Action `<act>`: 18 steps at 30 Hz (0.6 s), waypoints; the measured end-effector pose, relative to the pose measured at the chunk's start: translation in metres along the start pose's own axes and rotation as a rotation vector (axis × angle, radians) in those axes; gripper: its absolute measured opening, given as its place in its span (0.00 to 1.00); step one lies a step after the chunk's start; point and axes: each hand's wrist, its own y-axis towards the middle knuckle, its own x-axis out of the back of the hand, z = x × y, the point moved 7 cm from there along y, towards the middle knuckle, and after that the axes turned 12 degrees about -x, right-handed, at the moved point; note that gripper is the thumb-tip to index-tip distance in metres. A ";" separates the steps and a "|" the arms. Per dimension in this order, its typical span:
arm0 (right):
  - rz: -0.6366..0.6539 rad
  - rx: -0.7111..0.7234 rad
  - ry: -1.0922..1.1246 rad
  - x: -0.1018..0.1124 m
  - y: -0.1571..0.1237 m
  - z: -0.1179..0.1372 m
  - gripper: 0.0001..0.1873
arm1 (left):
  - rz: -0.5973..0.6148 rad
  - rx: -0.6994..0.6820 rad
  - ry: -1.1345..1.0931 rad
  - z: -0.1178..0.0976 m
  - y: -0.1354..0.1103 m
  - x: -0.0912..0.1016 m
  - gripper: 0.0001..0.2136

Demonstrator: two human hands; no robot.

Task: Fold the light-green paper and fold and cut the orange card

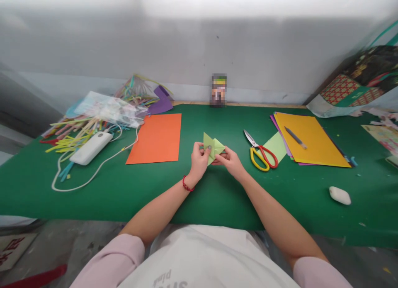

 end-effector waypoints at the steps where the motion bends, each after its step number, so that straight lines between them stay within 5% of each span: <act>1: -0.004 0.005 0.000 -0.001 0.000 0.000 0.22 | -0.008 0.002 0.001 0.001 0.000 0.000 0.19; 8: -0.137 0.061 -0.067 0.008 0.004 -0.002 0.21 | 0.025 0.048 -0.007 0.001 -0.005 -0.004 0.22; 18: 0.013 0.061 -0.196 0.005 0.002 0.000 0.19 | 0.137 -0.004 0.133 -0.010 0.006 0.002 0.20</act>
